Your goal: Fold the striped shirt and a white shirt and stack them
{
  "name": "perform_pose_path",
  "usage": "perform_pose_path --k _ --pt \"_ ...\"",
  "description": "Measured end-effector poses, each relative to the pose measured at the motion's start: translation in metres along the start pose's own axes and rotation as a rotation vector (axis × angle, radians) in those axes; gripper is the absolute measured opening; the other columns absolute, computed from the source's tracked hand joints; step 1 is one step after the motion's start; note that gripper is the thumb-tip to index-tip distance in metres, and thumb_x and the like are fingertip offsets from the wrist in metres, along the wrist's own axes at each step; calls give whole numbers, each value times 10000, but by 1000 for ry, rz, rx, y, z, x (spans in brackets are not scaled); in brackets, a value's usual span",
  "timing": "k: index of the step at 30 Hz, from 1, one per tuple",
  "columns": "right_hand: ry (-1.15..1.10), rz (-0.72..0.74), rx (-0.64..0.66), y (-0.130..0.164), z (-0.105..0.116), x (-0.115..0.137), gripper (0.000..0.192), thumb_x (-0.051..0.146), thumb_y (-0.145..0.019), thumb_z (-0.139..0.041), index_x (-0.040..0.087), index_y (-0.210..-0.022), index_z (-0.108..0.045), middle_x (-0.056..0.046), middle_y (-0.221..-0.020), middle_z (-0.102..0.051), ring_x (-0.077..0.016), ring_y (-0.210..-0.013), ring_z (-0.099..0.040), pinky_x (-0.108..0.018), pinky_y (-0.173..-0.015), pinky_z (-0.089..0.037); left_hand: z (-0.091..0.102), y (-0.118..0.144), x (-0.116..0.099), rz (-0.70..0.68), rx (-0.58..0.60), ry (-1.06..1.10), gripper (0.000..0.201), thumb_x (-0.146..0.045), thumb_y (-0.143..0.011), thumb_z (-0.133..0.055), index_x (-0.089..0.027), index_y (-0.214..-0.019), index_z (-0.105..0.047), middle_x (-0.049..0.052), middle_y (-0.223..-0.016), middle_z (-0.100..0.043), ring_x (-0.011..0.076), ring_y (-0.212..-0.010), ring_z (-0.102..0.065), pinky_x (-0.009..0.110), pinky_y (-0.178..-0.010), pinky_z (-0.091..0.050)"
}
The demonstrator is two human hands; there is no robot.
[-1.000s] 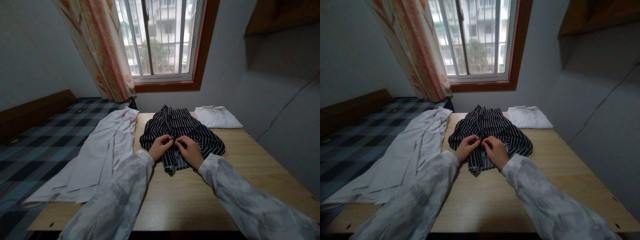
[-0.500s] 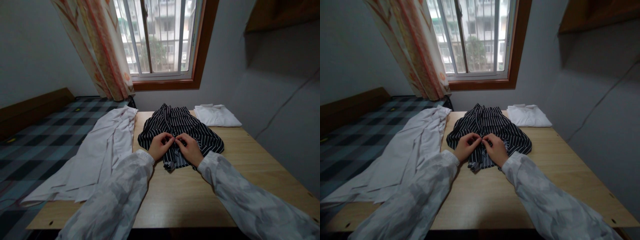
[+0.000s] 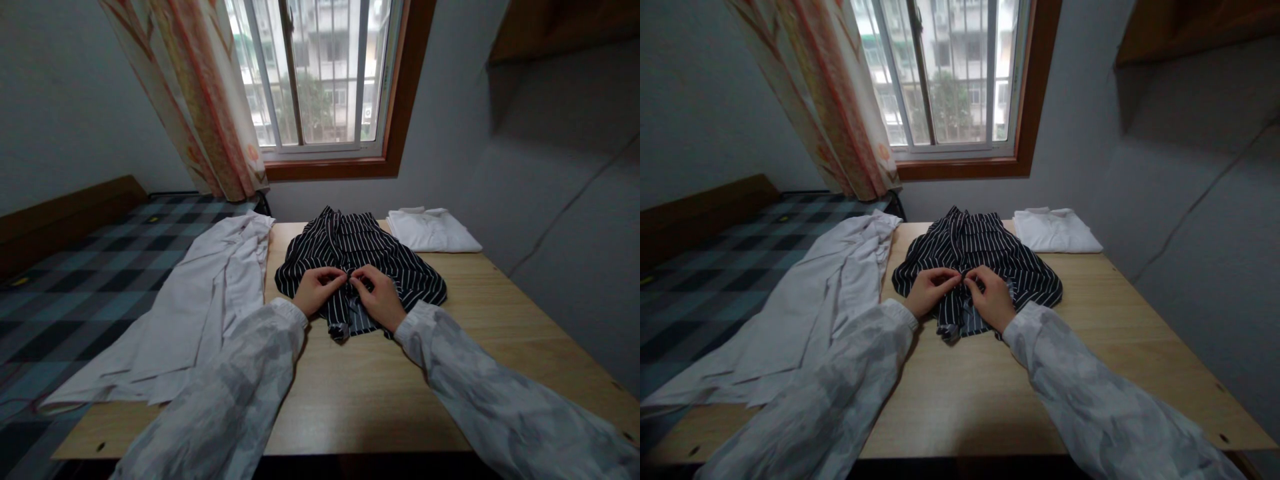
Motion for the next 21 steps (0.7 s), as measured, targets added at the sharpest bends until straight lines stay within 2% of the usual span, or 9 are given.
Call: perform_pose_path --k 7,17,21 --pt "17 5 -5 0 1 0 118 285 -1052 -631 233 -973 -700 -49 -966 -739 -248 -941 -702 -372 -866 -523 -1 0 0 33 -14 6 323 -476 -858 -842 -160 -923 -845 81 -901 -823 205 -804 -727 320 -761 -560" --pt "74 99 -9 1 1 20 127 226 -1061 -602 247 -992 -706 -68 -1004 -728 -270 -986 -704 -394 -901 -526 -13 1 -3 41 108 74 347 -514 -919 -751 -169 -889 -753 -5 -755 -646 153 -723 -576 274 -688 -455" --pt "56 110 4 1 0 23 140 225 -1065 -598 249 -1002 -720 -65 -1003 -739 -266 -974 -713 -400 -894 -536 -15 0 -7 35 145 94 358 -526 -946 -707 -182 -846 -695 -12 -751 -607 156 -729 -565 281 -711 -463"
Point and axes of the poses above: each hand's wrist, its own y-axis away from the middle knuckle, its own z-axis out of the back of the hand, x = y × z, the point moved 10 cm from there along -y, towards the middle knuckle
